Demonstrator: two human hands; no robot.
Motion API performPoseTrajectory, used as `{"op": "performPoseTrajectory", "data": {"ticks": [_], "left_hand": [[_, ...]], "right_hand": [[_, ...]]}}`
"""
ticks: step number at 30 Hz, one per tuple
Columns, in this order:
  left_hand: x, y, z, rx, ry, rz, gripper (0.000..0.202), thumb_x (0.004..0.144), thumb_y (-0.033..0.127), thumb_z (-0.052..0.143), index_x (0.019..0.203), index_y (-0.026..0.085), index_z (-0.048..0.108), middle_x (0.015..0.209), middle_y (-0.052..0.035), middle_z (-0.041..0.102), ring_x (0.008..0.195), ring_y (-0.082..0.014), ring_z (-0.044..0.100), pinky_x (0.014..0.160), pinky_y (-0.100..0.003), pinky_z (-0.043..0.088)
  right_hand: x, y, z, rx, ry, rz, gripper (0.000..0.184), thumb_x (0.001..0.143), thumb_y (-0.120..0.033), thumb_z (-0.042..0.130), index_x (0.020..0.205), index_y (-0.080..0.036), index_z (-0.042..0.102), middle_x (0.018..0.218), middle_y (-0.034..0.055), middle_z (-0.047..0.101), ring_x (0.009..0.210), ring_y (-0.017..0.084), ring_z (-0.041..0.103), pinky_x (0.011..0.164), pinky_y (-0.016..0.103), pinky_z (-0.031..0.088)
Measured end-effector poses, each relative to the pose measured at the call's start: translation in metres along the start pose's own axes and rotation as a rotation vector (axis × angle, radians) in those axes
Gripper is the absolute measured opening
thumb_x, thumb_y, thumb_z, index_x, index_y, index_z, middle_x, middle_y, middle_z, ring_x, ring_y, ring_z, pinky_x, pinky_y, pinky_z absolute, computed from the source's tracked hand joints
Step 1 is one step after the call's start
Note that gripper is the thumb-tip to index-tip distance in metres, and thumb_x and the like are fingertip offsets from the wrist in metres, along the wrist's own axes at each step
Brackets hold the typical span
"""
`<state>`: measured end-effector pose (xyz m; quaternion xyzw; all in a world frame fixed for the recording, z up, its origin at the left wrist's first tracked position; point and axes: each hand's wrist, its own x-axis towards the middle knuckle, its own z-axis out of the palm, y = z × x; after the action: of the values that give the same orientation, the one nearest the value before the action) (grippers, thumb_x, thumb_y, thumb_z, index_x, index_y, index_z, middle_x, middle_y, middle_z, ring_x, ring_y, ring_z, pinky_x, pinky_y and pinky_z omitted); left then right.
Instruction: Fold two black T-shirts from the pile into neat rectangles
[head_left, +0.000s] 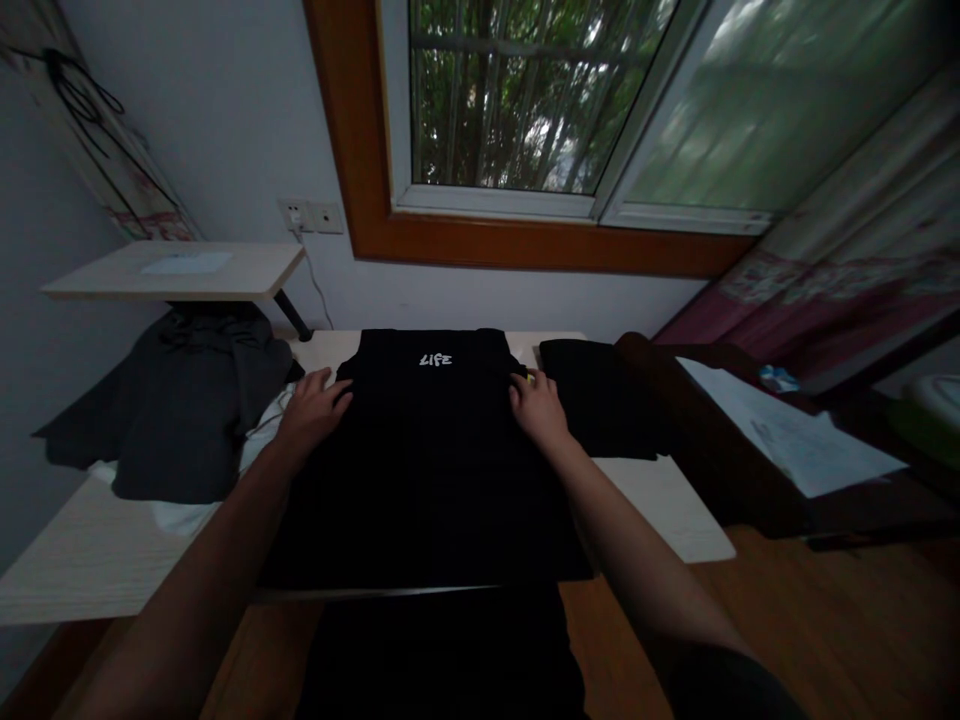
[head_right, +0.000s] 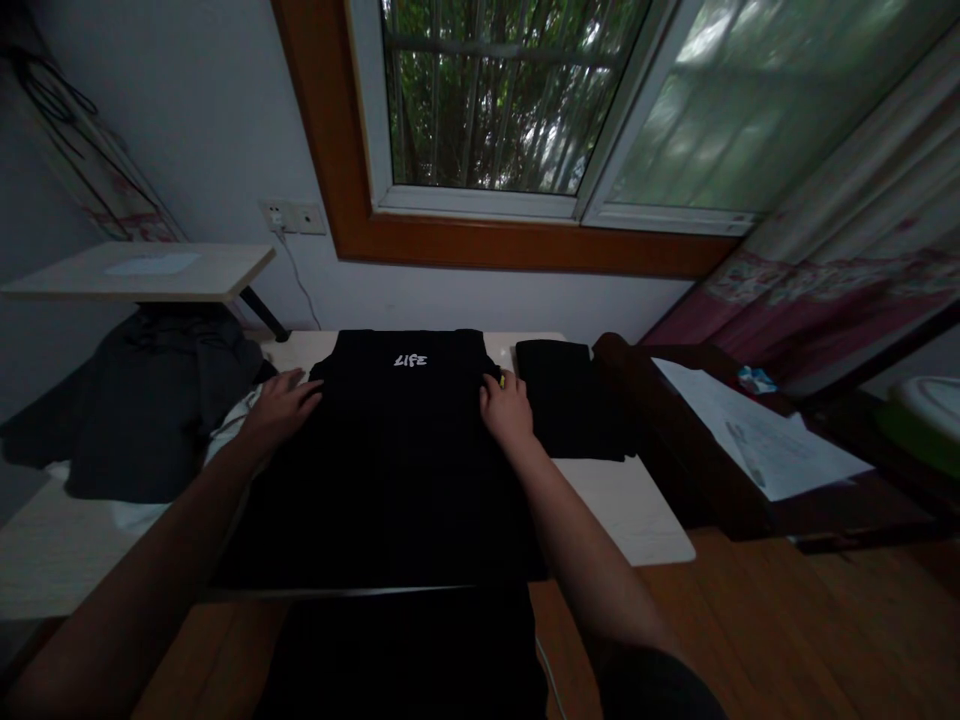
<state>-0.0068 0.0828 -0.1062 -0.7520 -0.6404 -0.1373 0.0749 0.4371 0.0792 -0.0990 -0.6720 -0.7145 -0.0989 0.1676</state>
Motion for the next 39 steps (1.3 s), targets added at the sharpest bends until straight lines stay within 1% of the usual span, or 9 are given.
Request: {"op": "performPoseTrajectory", "data": {"ticks": [4, 9, 12, 16, 21, 26, 29, 33, 39], "left_hand": [[0.023, 0.0, 0.02, 0.012, -0.084, -0.091, 0.046, 0.1, 0.044, 0.043, 0.139, 0.031, 0.064, 0.158, -0.0083, 0.045, 0.148, -0.037, 0.035, 0.117, -0.054, 0.033], [0.031, -0.003, 0.031, 0.016, -0.128, -0.125, 0.051, 0.1, 0.046, 0.039, 0.146, 0.031, 0.056, 0.162, -0.0063, 0.041, 0.15, -0.0393, 0.031, 0.116, -0.059, 0.032], [0.03, -0.005, 0.034, -0.008, -0.106, -0.111, 0.051, 0.1, 0.045, 0.039, 0.146, 0.03, 0.056, 0.161, -0.0059, 0.043, 0.149, -0.0387, 0.031, 0.115, -0.061, 0.032], [0.029, -0.01, 0.035, -0.043, -0.035, -0.05, 0.046, 0.098, 0.04, 0.043, 0.139, 0.03, 0.062, 0.148, -0.0075, 0.056, 0.138, -0.0325, 0.046, 0.114, -0.053, 0.036], [0.03, -0.013, 0.032, -0.079, 0.069, 0.024, 0.046, 0.095, 0.033, 0.048, 0.139, 0.024, 0.06, 0.147, -0.01, 0.054, 0.136, -0.0305, 0.046, 0.116, -0.047, 0.036], [0.039, -0.001, 0.021, -0.036, 0.044, 0.149, 0.054, 0.091, 0.019, 0.047, 0.145, 0.021, 0.052, 0.145, -0.0117, 0.056, 0.136, -0.0297, 0.045, 0.119, -0.047, 0.031], [0.049, 0.006, 0.014, 0.015, 0.025, 0.202, 0.052, 0.091, 0.016, 0.045, 0.141, 0.017, 0.057, 0.13, -0.0156, 0.062, 0.127, -0.0311, 0.05, 0.115, -0.047, 0.034], [0.061, 0.009, 0.01, 0.04, -0.014, 0.212, 0.038, 0.091, 0.019, 0.048, 0.122, 0.019, 0.07, 0.117, -0.017, 0.065, 0.121, -0.0339, 0.052, 0.11, -0.05, 0.036], [0.068, 0.008, 0.011, 0.071, -0.028, 0.196, 0.028, 0.092, 0.021, 0.047, 0.109, 0.018, 0.069, 0.111, -0.0168, 0.064, 0.118, -0.0344, 0.052, 0.102, -0.05, 0.041]], "right_hand": [[0.025, 0.012, 0.03, 0.017, -0.032, 0.038, 0.044, 0.101, -0.034, 0.046, 0.137, -0.017, 0.065, 0.149, 0.0189, 0.049, 0.134, 0.036, 0.044, 0.112, 0.048, 0.039], [0.033, 0.023, 0.044, 0.052, -0.058, 0.009, 0.046, 0.101, -0.037, 0.048, 0.141, -0.021, 0.062, 0.147, 0.0153, 0.052, 0.135, 0.034, 0.043, 0.114, 0.047, 0.037], [0.032, 0.024, 0.043, 0.065, -0.022, -0.001, 0.044, 0.1, -0.035, 0.048, 0.137, -0.02, 0.065, 0.139, 0.0152, 0.057, 0.129, 0.033, 0.046, 0.111, 0.046, 0.039], [0.029, 0.022, 0.033, 0.072, 0.012, 0.006, 0.037, 0.097, -0.029, 0.05, 0.125, -0.016, 0.071, 0.125, 0.0152, 0.062, 0.115, 0.032, 0.051, 0.105, 0.042, 0.044], [0.027, 0.015, 0.018, -0.012, 0.063, -0.067, 0.037, 0.092, -0.015, 0.049, 0.125, -0.013, 0.067, 0.14, 0.0163, 0.054, 0.121, 0.032, 0.048, 0.105, 0.041, 0.042], [0.035, 0.009, 0.011, -0.087, -0.059, -0.192, 0.046, 0.096, -0.014, 0.043, 0.139, -0.017, 0.059, 0.129, 0.0153, 0.064, 0.12, 0.032, 0.049, 0.104, 0.041, 0.041], [0.044, 0.007, 0.009, -0.127, -0.109, -0.177, 0.039, 0.099, -0.018, 0.042, 0.13, -0.018, 0.066, 0.121, 0.0167, 0.067, 0.118, 0.034, 0.05, 0.098, 0.043, 0.042], [0.053, 0.006, 0.008, -0.133, -0.128, -0.174, 0.032, 0.1, -0.021, 0.044, 0.11, -0.016, 0.073, 0.116, 0.0177, 0.068, 0.117, 0.034, 0.051, 0.097, 0.044, 0.042], [0.057, 0.012, 0.016, -0.045, -0.095, -0.157, 0.026, 0.097, -0.023, 0.048, 0.11, -0.013, 0.069, 0.114, 0.0162, 0.066, 0.112, 0.03, 0.054, 0.1, 0.039, 0.043]]}}
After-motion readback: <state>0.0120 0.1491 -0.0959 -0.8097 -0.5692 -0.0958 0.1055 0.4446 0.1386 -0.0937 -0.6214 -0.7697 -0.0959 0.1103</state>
